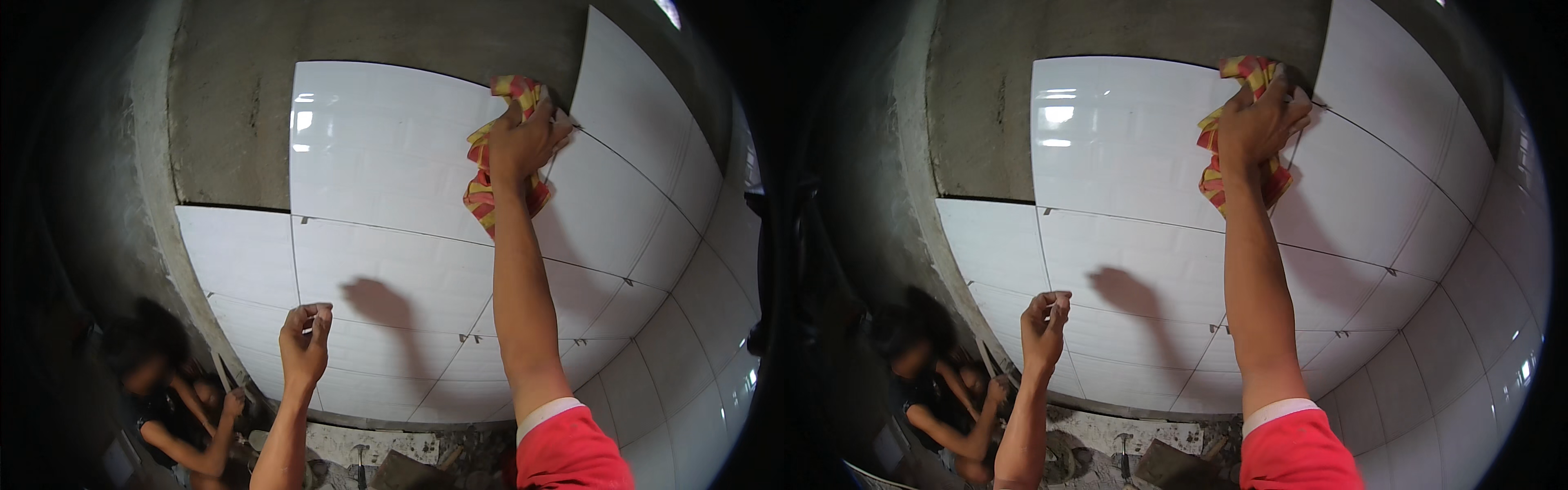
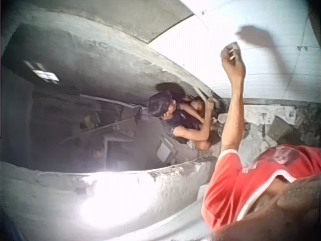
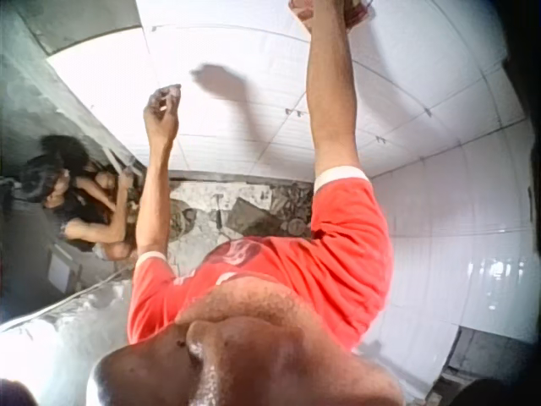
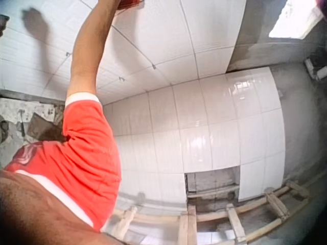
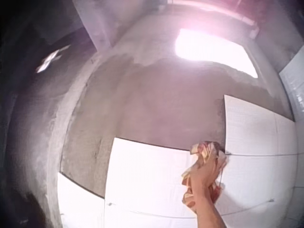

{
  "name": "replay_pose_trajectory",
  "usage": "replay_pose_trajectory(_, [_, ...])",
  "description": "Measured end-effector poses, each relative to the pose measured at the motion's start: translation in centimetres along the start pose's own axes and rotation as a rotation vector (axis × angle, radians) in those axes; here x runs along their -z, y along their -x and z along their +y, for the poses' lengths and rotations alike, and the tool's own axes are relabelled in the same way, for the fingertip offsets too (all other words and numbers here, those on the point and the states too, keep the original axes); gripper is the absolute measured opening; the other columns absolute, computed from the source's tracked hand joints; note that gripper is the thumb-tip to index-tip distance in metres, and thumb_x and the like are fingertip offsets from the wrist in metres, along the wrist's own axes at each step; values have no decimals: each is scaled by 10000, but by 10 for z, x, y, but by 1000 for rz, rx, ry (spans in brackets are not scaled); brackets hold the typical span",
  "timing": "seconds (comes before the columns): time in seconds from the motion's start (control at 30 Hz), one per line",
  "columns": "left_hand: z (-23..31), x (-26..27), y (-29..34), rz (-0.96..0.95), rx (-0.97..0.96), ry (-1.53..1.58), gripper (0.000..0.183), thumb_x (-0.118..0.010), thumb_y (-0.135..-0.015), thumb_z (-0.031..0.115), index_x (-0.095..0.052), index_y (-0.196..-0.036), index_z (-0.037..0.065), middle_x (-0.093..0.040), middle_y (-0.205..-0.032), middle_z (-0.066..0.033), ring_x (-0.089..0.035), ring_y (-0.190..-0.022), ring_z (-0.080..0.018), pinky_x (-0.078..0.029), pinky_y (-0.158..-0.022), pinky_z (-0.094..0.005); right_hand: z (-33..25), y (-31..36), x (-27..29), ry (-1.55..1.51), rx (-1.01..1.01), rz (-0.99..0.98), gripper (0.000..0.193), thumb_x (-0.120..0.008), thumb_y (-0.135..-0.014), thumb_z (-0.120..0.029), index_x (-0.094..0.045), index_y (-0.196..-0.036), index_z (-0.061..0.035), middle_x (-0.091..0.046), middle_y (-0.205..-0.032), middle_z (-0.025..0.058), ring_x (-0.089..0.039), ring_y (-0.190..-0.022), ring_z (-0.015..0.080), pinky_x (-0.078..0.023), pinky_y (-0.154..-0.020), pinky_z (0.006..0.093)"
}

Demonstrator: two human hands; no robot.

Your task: The person wipes a white wall tile with a cloth, then scoops cement from a bucket and spreads it on a tile using a trowel. The person applies the cement-coated tile to the wall and presses it into place. The process repeats with additional tiles.

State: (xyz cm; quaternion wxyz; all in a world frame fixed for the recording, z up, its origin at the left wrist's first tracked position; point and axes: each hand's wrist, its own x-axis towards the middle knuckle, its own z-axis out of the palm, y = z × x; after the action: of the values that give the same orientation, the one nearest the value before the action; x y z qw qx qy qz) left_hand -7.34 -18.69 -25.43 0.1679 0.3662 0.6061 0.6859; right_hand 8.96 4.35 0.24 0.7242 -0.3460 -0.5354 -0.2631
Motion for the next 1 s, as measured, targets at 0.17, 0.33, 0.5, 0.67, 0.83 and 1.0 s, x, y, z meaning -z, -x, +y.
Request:
replay_pose_trajectory(0.17, [8,-8,3,-187,-201,247,196,-660,-1011,161,-673,-1127,4,-681,-1071,-76,-645,-945,-134,-518,-779,-287,-55,116,22,89,1185,-566,357,-634,-885,-163,-650,-1241,-146,-621,-1131,50,-590,-1061,254,-491,-921,404])
replay_pose_trajectory(0.33, [-18,27,18,-155,-87,133,188,-666,-1008,180,-691,-1062,2,-707,-1072,-74,-648,-923,-131,-523,-776,-282,-41,79,19,18,1005,-488,472,-643,-864,-133,-628,-1331,-201,-604,-1181,90,-579,-1032,302,-523,-830,497])
replay_pose_trajectory(0.5, [-38,38,26,-119,-51,214,212,-667,-1011,199,-686,-1042,-10,-711,-1032,-68,-626,-911,-121,-507,-812,-278,-56,60,16,-40,447,-169,493,-686,-812,-48,-628,-1296,-128,-567,-1181,118,-570,-1049,345,-538,-789,469])
replay_pose_trajectory(0.67, [-31,52,36,-144,-71,97,239,-674,-1010,212,-680,-1012,-27,-721,-1077,-106,-640,-932,-128,-506,-838,-288,-57,61,56,-143,693,-422,550,-735,-760,-25,-638,-1287,-149,-567,-1203,95,-574,-1068,355,-544,-869,491])
replay_pose_trajectory(0.83, [-35,54,37,-100,7,238,246,-674,-1011,222,-687,-1029,-23,-726,-1051,-95,-639,-937,-124,-500,-853,-289,-50,44,42,-107,461,-442,523,-733,-767,-13,-637,-1267,-134,-543,-1234,97,-557,-1128,339,-548,-883,491])
replay_pose_trajectory(1.0, [-50,48,51,-165,29,209,258,-686,-1001,237,-698,-1048,-16,-726,-1030,-79,-636,-933,-124,-497,-858,-289,-38,55,54,60,654,-500,543,-716,-767,-15,-625,-1276,-181,-543,-1273,81,-543,-1179,346,-551,-910,473])
